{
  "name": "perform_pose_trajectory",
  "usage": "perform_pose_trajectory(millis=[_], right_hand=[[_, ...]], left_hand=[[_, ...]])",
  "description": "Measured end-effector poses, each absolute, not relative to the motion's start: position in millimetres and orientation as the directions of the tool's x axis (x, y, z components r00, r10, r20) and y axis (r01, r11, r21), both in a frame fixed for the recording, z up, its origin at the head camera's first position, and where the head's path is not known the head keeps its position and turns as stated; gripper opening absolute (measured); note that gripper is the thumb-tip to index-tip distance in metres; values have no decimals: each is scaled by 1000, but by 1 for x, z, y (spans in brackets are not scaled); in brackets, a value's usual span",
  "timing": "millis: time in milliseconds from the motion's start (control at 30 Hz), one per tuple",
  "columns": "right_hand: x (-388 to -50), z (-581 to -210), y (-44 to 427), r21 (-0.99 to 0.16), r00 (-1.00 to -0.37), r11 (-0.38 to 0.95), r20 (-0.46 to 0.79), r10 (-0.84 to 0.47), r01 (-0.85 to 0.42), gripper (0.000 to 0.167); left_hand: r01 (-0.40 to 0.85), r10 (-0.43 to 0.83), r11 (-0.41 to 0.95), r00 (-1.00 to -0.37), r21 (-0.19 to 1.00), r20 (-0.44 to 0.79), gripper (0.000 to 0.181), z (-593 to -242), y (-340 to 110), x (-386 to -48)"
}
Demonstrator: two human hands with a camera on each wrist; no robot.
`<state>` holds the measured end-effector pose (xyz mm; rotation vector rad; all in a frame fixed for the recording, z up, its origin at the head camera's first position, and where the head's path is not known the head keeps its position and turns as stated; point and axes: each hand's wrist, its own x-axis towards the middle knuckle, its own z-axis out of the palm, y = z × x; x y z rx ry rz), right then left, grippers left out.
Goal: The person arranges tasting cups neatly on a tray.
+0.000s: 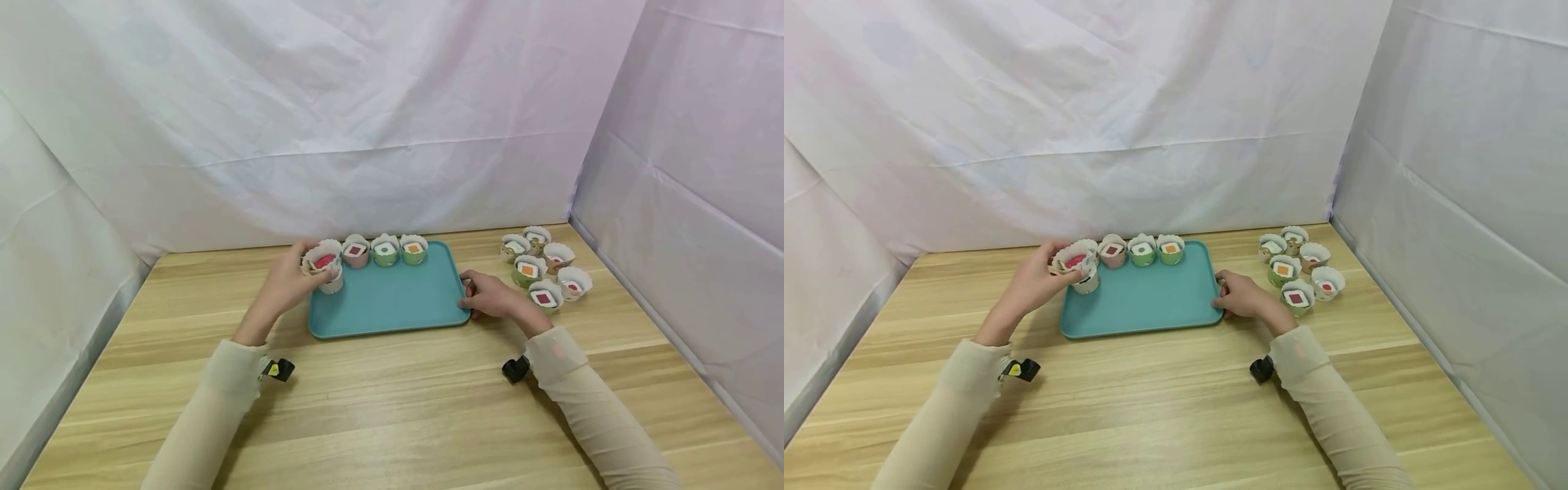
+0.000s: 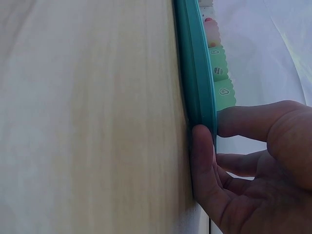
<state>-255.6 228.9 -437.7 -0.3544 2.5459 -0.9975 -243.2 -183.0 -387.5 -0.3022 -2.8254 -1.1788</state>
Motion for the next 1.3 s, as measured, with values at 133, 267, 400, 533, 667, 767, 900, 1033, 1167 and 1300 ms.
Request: perform_pose_trajectory(millis=[133,267,400,533,667,767,900,1033,1167,1300], right_hand=[[-255,-438,229,-694,-896,715,-258,-362,-90,63],[-256,-439,230,-694,-897,714,-254,-363,-93,63],[-256,-440,230,-697,-895,712,-255,-365,-91,63],[-255,-440,230,-696,-895,712,-257,-365,-90,63],[-254,-439,229,-695,-893,712,-254,-370,-98,62],[-254,-438,229,-696,-895,711,-248,-370,-101,61],[-254,-437,230,-696,-897,711,-247,-366,-98,60],[-254,-437,230,-694,-897,714,-255,-362,-91,64],[-253,-436,230,-689,-898,720,-259,-357,-87,65],[-254,-436,229,-688,-898,721,-260,-354,-85,65]], left_hand=[[214,162,693,-977,689,140,72,-389,-174,-245],[230,180,690,-973,686,144,70,-389,-163,-248],[238,194,679,-970,695,143,68,-392,-154,-251],[250,204,673,-967,696,150,67,-394,-147,-255],[282,225,681,-959,676,173,65,-396,-142,-260],[325,259,687,-945,650,199,64,-396,-139,-264],[362,298,695,-931,621,210,62,-398,-138,-268],[370,309,720,-928,587,206,60,-400,-137,-272],[375,317,748,-927,548,203,57,-403,-136,-275],[381,320,755,-925,534,207,55,-406,-136,-277]])
